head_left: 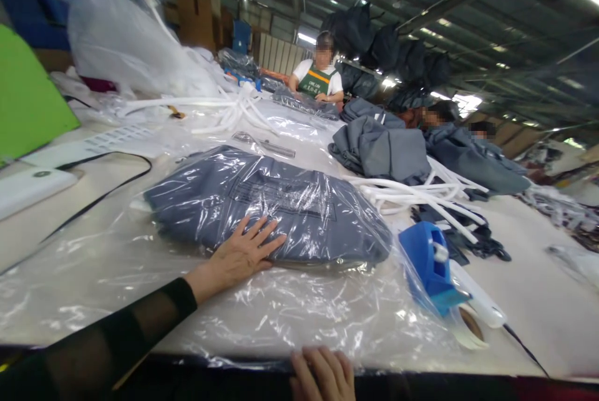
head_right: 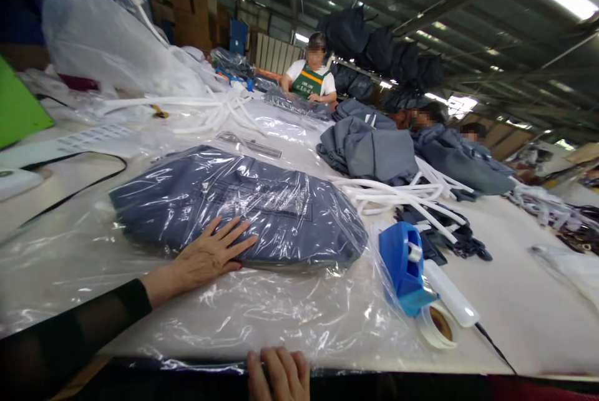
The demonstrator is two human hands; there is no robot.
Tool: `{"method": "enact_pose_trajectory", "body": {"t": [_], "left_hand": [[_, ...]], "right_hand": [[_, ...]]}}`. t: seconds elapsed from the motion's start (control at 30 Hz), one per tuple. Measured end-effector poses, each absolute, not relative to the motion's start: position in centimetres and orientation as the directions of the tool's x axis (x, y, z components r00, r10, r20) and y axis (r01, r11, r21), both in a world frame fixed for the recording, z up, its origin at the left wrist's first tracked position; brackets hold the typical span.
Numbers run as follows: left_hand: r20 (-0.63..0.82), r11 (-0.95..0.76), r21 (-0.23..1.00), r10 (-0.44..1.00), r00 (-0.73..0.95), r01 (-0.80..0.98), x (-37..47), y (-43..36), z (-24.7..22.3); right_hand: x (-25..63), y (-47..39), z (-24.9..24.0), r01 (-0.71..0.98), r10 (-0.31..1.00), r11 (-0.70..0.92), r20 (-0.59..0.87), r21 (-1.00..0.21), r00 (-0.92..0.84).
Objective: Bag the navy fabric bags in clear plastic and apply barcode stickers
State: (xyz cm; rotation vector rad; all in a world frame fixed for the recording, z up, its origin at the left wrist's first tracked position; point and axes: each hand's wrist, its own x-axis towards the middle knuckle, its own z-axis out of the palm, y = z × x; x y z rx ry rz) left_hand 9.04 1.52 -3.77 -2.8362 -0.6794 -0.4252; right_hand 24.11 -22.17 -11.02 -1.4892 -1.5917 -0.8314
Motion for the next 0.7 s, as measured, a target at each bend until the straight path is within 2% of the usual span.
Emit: {"method": "enact_pose_trajectory", "body": {"t": [0.1,0.27,0.4,0.5,0.7], "left_hand": [[0.285,-0.885,-0.092,0.416,0.864,0.457,8.9,1.5,-3.5],[0.215,-0.888,-0.071,0.432,0.876,0.455,8.9,1.4,-3.2],[0.178,-0.89,-0.049,0.44,0.88,0.454,9.0,1.3,-3.1],[0.206,-0.885,-0.018,0.453,0.868,0.466,8.9,1.3,-3.3],[0.325,-0.905,0.142,0.425,0.845,0.4,8.3,1.2,-3.2]], "right_hand": [[23.1,-20.4,-9.8,0.985,0.481,0.15,0.877,-0.087,0.005],[23.3,-19.3,-6.4,0.961,0.577,0.274,0.805,-0.035,-0.135],[23.8,-17.8,-3.7,0.943,0.484,0.332,0.861,-0.017,-0.155],[23.8,-16.4,-2.6,0.916,0.404,0.399,0.903,-0.027,-0.15],[24.1,-15.1,-1.6,0.904,0.389,0.427,0.906,-0.016,-0.167]]}}
